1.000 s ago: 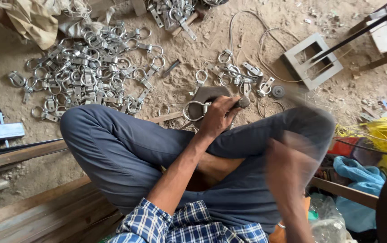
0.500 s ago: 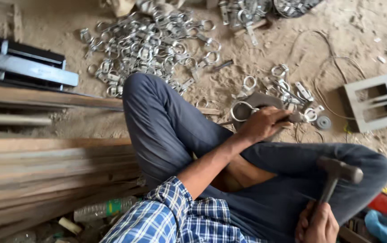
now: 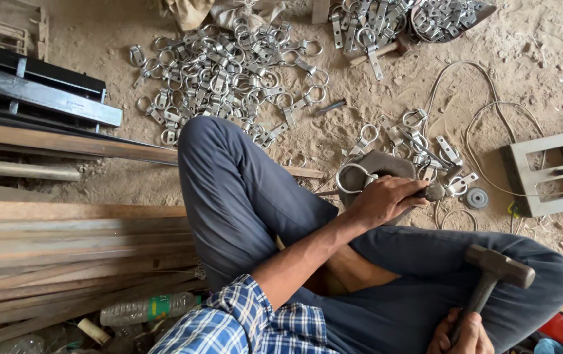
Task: The person sits cross-legged on the floor and repeatedly hammers a small metal part held against a metal block. They adjust the part's position between strikes and continue the repetitive hammering process.
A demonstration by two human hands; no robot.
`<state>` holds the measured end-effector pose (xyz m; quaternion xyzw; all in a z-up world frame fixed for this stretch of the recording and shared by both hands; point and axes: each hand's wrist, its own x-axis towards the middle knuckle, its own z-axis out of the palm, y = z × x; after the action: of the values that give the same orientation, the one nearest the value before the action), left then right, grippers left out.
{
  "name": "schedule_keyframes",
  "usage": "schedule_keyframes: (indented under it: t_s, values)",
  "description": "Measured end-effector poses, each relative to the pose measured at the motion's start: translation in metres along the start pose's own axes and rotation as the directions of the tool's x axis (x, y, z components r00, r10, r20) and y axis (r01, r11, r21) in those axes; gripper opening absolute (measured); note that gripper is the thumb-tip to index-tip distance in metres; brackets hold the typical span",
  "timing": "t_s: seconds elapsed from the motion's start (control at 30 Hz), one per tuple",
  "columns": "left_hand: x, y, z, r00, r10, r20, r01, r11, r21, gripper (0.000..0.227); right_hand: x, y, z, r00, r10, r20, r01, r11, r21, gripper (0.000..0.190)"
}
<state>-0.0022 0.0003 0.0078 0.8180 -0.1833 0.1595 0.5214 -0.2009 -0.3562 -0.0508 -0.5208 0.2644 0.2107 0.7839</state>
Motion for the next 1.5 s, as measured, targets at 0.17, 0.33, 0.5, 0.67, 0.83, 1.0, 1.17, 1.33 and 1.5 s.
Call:
schedule_keyframes:
  t_s: [0.17, 0.33, 0.5, 0.67, 0.83, 1.0, 1.17, 1.33, 1.5]
  values:
    - [0.004, 0.012, -0.005, 0.999, -0.045, -0.004, 0.045, 0.999, 0.018, 0.042, 0.009, 0.016, -0.007, 0.996, -0.076, 0.038, 0.076, 0.997, -0.006, 0.056]
    - [0.006, 0.014, 0.001, 0.998, -0.009, -0.066, 0.011, 0.999, 0.043, 0.038, 0.021, 0.012, -0.010, 0.997, 0.020, 0.081, -0.026, 0.997, 0.077, 0.057]
    - [0.003, 0.015, 0.001, 0.998, -0.038, -0.054, 0.044, 0.994, 0.096, 0.038, 0.041, 0.003, -0.010, 0.986, 0.096, 0.133, -0.102, 0.994, 0.042, 0.056]
    - [0.003, 0.011, 0.005, 0.996, -0.093, 0.004, 0.092, 0.992, 0.083, 0.039, 0.037, 0.020, -0.011, 0.987, -0.085, -0.137, 0.066, 0.989, -0.133, 0.057]
    - [0.001, 0.011, 0.004, 0.997, -0.063, -0.038, 0.065, 0.996, 0.064, 0.040, 0.035, 0.022, -0.006, 0.967, -0.133, -0.215, 0.093, 0.978, -0.189, 0.059]
    - [0.006, 0.011, 0.002, 0.990, -0.134, -0.035, 0.137, 0.987, 0.089, 0.040, 0.035, 0.017, 0.001, 0.953, -0.164, -0.257, 0.106, 0.968, -0.226, 0.060]
    - [0.008, 0.016, -0.002, 0.999, -0.026, -0.039, 0.029, 0.997, 0.068, 0.036, 0.040, 0.013, 0.006, 0.937, -0.199, -0.288, 0.129, 0.961, -0.244, 0.062]
    - [0.007, 0.023, -0.007, 0.998, -0.050, -0.031, 0.052, 0.996, 0.067, 0.038, 0.041, 0.010, 0.013, 0.935, -0.224, -0.276, 0.142, 0.947, -0.289, 0.064]
    - [0.003, 0.016, -0.001, 0.999, -0.040, -0.033, 0.043, 0.994, 0.096, 0.039, 0.034, -0.006, 0.001, 0.998, -0.043, -0.037, 0.036, 0.985, -0.171, 0.059]
